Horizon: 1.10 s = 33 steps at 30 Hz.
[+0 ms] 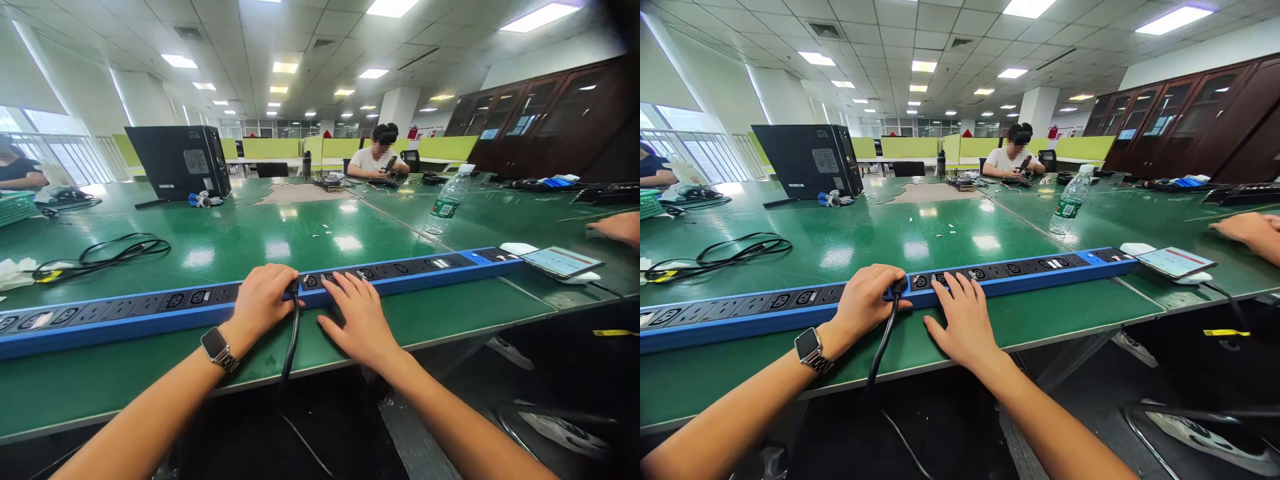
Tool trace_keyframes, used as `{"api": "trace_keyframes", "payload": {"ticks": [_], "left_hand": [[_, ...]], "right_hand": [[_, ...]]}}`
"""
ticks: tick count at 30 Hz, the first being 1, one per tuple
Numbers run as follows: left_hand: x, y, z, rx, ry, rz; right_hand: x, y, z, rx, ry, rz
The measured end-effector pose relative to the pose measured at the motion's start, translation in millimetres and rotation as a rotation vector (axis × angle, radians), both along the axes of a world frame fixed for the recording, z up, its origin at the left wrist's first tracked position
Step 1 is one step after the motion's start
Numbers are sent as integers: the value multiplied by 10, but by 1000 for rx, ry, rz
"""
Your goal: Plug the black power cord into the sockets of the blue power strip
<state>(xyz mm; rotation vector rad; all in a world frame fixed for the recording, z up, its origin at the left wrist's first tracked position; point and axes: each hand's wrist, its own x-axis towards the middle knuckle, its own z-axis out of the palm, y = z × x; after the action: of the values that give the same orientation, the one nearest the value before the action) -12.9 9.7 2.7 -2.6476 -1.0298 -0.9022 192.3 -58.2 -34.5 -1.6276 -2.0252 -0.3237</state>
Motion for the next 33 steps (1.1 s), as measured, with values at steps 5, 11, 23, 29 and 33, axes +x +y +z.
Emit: {"api": "trace_keyframes", "payload": {"ticks": [5, 11, 23, 29, 33], "left_hand": [[1, -10, -6, -34, -37, -1], [17, -37, -5, -56, -77, 78], [-15, -26, -39, -1, -136, 71], [-37, 8, -50, 54, -230, -57], [-41, 51, -47, 51, -247, -71]], "right_hand": [[-3, -4, 15, -12, -2, -2], [4, -11, 28, -16, 6, 4], [-3, -10, 39, -29, 24, 3], [1, -7, 34, -22, 30, 10], [3, -9, 29, -5, 35, 13]]}}
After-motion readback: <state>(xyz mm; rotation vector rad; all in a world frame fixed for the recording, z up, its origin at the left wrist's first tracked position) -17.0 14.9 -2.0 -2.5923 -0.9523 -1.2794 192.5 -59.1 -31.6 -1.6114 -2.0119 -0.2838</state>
